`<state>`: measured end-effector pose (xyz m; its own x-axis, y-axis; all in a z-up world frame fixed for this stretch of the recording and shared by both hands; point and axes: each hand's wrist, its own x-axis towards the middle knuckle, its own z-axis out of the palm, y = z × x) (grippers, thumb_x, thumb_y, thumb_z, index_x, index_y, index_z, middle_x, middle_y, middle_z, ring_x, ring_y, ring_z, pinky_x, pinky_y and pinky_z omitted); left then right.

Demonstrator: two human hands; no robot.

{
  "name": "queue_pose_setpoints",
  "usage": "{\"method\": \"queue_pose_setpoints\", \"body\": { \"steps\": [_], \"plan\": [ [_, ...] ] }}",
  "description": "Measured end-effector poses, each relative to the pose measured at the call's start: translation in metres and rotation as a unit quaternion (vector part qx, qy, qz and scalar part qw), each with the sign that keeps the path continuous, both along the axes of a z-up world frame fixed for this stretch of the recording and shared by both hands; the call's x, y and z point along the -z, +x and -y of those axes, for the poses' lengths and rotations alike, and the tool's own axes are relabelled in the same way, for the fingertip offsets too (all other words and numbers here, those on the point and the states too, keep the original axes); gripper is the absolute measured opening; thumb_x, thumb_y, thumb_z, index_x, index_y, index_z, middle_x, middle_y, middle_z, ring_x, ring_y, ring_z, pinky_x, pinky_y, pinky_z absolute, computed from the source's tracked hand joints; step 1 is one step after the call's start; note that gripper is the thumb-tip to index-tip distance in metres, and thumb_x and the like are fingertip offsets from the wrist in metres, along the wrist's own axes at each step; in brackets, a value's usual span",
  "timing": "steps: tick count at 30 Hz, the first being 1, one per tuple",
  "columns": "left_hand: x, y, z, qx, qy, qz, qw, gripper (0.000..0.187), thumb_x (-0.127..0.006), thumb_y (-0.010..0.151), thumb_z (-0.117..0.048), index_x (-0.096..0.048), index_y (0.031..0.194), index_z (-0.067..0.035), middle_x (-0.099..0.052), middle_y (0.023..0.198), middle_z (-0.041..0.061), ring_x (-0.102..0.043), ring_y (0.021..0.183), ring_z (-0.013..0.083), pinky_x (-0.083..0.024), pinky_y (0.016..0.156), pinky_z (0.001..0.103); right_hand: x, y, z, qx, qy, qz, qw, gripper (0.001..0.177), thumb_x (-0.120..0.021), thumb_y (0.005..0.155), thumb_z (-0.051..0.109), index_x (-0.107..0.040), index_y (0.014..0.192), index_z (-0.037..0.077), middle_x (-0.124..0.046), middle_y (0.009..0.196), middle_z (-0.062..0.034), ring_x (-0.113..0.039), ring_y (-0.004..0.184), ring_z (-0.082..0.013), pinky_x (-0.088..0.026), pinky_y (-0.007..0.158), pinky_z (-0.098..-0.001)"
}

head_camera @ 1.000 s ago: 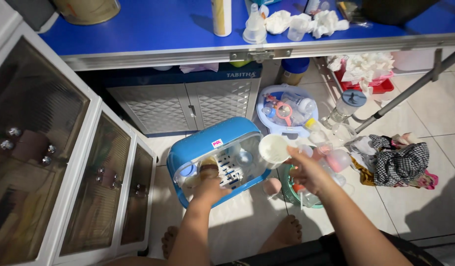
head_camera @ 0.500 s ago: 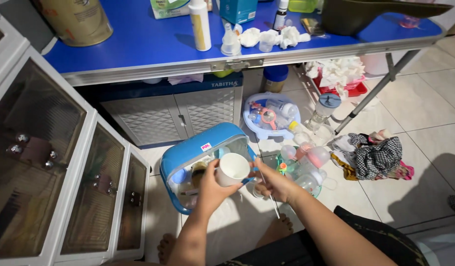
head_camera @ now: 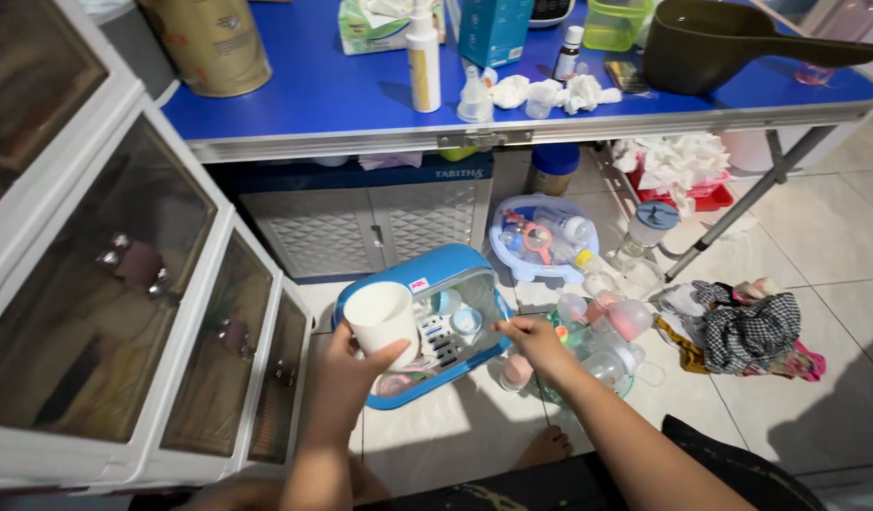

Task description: The person cleans baby feeding items from a blue sterilizer basket. They use a long brush to scrub the inside of a baby bottle and a white cup, then wipe the cup with a wet wipe.

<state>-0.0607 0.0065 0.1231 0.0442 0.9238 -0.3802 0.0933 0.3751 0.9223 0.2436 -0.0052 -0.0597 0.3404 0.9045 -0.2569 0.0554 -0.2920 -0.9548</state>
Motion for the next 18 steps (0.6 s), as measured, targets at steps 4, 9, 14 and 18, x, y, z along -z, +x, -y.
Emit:
{"method": "queue_pose_setpoints", "body": {
  "steps": [4,9,14,18],
  "plan": [
    [-0.031,-0.017,0.009,-0.032,0.021,0.025,0.999,0.073,-0.082,0.067,-0.013,-0.063,0.137,-0.011,-0.074,0.125,0.006,-0.068,0.112,0.0184,-0.055,0.093,0.032,0.011,-0.042,-0.021,-0.003,0.011,-0.006,1.0,0.032,-0.077,0.094,0.017,-0.07,0.067,0.003,-0.066,0.066,-0.0073,-0.048,0.06,-0.0128,-0.037,0.059,-0.0293],
    [-0.027,-0.028,0.009,-0.077,0.042,0.024,0.996,0.066,-0.085,0.064,-0.015,-0.064,0.126,-0.01,-0.074,0.119,0.007,-0.067,0.105,0.0166,-0.054,0.087,0.03,0.075,-0.073,-0.06,-0.167,0.194,0.299,0.919,0.015,-0.069,0.096,0.017,-0.081,0.099,0.008,-0.077,0.101,-0.009,-0.071,0.095,-0.0253,-0.054,0.085,-0.0372],
    [0.012,-0.031,-0.001,-0.074,0.045,0.036,0.996,0.07,-0.086,0.064,-0.018,-0.064,0.13,-0.013,-0.073,0.12,0.005,-0.068,0.107,0.0185,-0.055,0.086,0.032,0.097,-0.115,-0.076,-0.327,0.103,0.494,0.799,0.024,-0.062,0.085,0.003,-0.069,0.107,0.01,-0.059,0.099,-0.0144,-0.063,0.088,-0.0371,-0.053,0.079,-0.0464],
    [0.023,-0.034,-0.02,-0.076,0.031,-0.005,0.997,0.071,-0.087,0.064,-0.022,-0.064,0.13,-0.014,-0.073,0.117,0.002,-0.067,0.105,0.0163,-0.054,0.086,0.03,0.068,-0.134,-0.08,-0.317,0.021,0.527,0.789,0.065,-0.063,0.092,0.011,-0.043,0.154,0.015,-0.058,0.121,-0.0183,-0.059,0.105,-0.0425,-0.056,0.072,-0.0545]
  ]
}}
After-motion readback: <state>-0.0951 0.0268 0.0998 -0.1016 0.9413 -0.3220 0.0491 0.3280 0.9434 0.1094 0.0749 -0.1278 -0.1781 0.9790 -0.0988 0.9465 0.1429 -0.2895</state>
